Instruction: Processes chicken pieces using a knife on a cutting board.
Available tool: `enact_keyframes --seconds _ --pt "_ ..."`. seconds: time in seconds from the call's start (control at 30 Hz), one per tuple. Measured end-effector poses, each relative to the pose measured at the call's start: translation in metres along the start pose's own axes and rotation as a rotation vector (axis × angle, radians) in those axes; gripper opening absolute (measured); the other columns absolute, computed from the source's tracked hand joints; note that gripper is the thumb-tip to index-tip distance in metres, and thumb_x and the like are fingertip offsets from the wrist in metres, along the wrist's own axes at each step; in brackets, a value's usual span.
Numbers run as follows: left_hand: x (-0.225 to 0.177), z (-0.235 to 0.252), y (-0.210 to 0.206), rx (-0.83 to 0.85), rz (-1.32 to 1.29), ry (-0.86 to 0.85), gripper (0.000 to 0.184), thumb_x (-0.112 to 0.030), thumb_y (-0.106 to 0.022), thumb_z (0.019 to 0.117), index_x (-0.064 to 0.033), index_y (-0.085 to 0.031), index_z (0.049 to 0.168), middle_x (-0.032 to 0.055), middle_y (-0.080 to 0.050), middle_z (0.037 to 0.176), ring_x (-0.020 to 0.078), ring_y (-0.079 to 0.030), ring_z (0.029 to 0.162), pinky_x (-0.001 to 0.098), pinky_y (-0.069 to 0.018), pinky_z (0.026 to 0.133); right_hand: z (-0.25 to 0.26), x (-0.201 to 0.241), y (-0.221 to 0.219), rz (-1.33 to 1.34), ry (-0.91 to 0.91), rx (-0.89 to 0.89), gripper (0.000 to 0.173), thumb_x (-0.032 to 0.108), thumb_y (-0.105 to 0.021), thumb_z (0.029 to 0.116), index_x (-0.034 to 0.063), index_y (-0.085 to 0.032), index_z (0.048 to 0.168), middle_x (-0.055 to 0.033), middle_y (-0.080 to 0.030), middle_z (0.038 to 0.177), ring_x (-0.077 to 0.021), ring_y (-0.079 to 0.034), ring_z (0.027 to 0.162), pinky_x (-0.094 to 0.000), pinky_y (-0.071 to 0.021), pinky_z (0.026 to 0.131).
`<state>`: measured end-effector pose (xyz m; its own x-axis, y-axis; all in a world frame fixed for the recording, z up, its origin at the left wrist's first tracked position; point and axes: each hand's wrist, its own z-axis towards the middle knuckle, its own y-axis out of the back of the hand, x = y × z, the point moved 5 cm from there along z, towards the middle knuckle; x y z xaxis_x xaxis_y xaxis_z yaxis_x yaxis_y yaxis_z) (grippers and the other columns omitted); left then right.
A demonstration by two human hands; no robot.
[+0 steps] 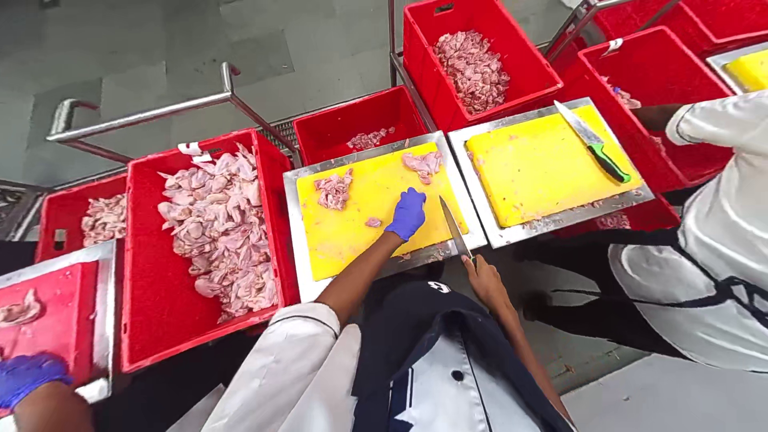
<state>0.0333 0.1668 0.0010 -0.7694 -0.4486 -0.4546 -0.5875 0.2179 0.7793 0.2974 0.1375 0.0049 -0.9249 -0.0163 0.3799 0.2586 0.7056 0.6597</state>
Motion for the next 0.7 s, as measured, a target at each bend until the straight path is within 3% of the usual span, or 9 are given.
enact_keyframes --seconds 0.1,0.17,0.23,0.3,0.37,0.43,0.5,0.6,0.7 --pt "-0.031 -0.009 0.0 0.39 0.032 -0.264 0.026 -0.012 -0.072 0.0877 -0.0033 -0.073 0.113 0.0239 -0.071 0.107 0.0417 -0.068 0.101 0.0631 -0.0533 0.087 -0.003 -0.025 -0.006 0.077 0.026 0.003 0.058 0.051 -0.042 0.1086 -0.0018 -0.064 0.114 -0.0219 -0.068 0.09 -0.0384 -0.068 0.088 -0.0587 -0.0532 0.08" --pt "-0.061 0.005 0.028 0.498 -0.23 -0.393 0.027 -0.01 -0.072 0.0914 0.0017 -0.07 0.116 0.0195 -0.072 0.101 0.0297 -0.069 0.086 0.0523 -0.0562 0.082 -0.004 -0.03 -0.008 0.132 0.037 0.023 0.057 0.05 -0.043 0.1089 -0.0019 -0.065 0.113 -0.0212 -0.067 0.088 -0.0367 -0.068 0.085 -0.0569 -0.053 0.08" --pt "-0.082 0.046 0.071 0.216 -0.762 -0.402 0.04 -0.008 -0.063 0.0942 0.0078 -0.056 0.13 0.0201 -0.068 0.113 0.0238 -0.067 0.097 0.0444 -0.057 0.091 -0.005 -0.029 -0.008 0.153 0.036 0.04 0.056 0.049 -0.043 0.1093 -0.0028 -0.064 0.115 -0.0226 -0.068 0.092 -0.0374 -0.068 0.088 -0.057 -0.053 0.083" --pt "-0.071 0.093 0.093 -0.236 -1.026 -0.273 0.047 -0.018 -0.063 0.1017 -0.0052 -0.05 0.145 0.0183 -0.063 0.133 0.0279 -0.067 0.111 0.0475 -0.0574 0.094 -0.008 -0.026 -0.007 0.147 0.028 0.059 0.057 0.05 -0.042 0.1094 -0.0022 -0.064 0.118 -0.0236 -0.069 0.096 -0.0383 -0.069 0.094 -0.0574 -0.0528 0.086" --pt "-0.051 0.121 0.098 -0.4 -0.777 -0.128 0.048 -0.02 -0.067 0.0996 -0.0048 -0.054 0.142 0.0204 -0.062 0.136 0.0334 -0.065 0.118 0.0521 -0.0553 0.098 -0.007 -0.029 -0.002 0.119 0.019 0.079 0.057 0.051 -0.042 0.1091 -0.0006 -0.064 0.12 -0.0235 -0.069 0.099 -0.0384 -0.069 0.097 -0.0572 -0.0528 0.088" --pt "-0.033 0.138 0.094 -0.241 -0.292 -0.009 0.05 -0.029 -0.074 0.0926 0.0002 -0.064 0.131 0.0256 -0.065 0.13 0.0418 -0.061 0.125 0.0633 -0.0472 0.105 -0.003 -0.033 0.0 0.108 0.016 0.091 0.057 0.052 -0.042 0.1087 0.0004 -0.064 0.12 -0.0227 -0.07 0.1 -0.0379 -0.069 0.099 -0.0569 -0.0529 0.088" --pt "-0.018 0.147 0.077 -0.064 0.026 0.026 0.049 -0.041 -0.075 0.0891 -0.0039 -0.071 0.122 0.0241 -0.067 0.126 0.0441 -0.06 0.125 0.0687 -0.0453 0.103 -0.001 -0.036 -0.004 0.126 0.022 0.099 0.057 0.052 -0.042 0.1086 0.0005 -0.064 0.118 -0.0221 -0.069 0.099 -0.0369 -0.069 0.098 -0.0563 -0.0529 0.088" --pt "-0.024 0.147 0.064 0.087 0.231 -0.054 0.044 -0.039 -0.072 0.0875 -0.0066 -0.074 0.117 0.0234 -0.069 0.122 0.044 -0.062 0.122 0.0697 -0.0461 0.1 0.002 -0.034 -0.004 0.129 0.03 0.102 0.057 0.053 -0.041 0.1088 0.0007 -0.064 0.118 -0.0218 -0.069 0.1 -0.0362 -0.069 0.099 -0.0555 -0.0531 0.089" --pt "-0.024 0.138 0.067 0.131 0.176 -0.14 0.042 -0.029 -0.072 0.0912 -0.0027 -0.07 0.124 0.0251 -0.067 0.125 0.0435 -0.06 0.124 0.0657 -0.0446 0.105 0.005 -0.028 0.003 0.083 0.043 0.089 0.059 0.054 -0.04 0.1082 0.0015 -0.064 0.12 -0.0211 -0.07 0.101 -0.0365 -0.07 0.1 -0.0562 -0.0536 0.089"
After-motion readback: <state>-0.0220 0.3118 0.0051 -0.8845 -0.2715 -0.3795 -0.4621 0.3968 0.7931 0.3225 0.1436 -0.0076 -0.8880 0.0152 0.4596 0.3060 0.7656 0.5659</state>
